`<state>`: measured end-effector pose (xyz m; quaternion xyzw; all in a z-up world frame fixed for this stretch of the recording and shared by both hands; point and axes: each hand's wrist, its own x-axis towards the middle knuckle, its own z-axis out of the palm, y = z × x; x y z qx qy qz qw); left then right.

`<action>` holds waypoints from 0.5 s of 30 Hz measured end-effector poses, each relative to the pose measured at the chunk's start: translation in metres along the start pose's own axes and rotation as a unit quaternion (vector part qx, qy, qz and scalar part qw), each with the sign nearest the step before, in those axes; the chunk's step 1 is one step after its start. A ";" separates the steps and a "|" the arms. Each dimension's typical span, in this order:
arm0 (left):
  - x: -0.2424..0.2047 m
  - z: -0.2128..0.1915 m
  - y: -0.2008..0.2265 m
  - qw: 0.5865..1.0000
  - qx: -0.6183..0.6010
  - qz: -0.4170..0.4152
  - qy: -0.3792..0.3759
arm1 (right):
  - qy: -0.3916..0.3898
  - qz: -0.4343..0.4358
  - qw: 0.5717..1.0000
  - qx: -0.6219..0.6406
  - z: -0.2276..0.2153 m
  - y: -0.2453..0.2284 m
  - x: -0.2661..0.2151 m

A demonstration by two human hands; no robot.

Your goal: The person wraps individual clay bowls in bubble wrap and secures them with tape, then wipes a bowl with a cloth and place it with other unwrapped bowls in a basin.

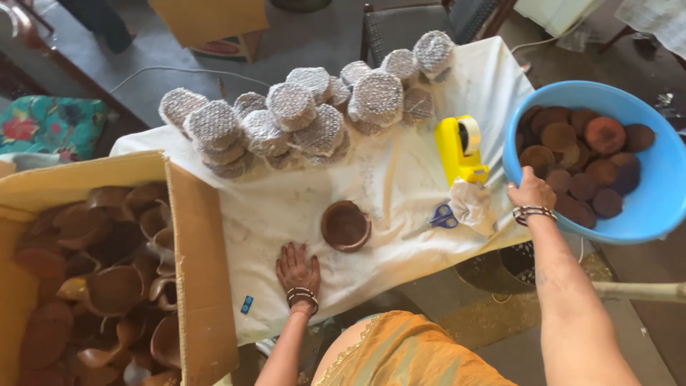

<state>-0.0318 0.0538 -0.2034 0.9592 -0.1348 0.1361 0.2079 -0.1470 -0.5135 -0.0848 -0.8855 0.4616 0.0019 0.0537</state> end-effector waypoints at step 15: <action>-0.002 0.011 -0.012 0.995 0.096 0.024 -0.006 | -0.118 0.028 0.991 0.062 -0.025 0.001 0.004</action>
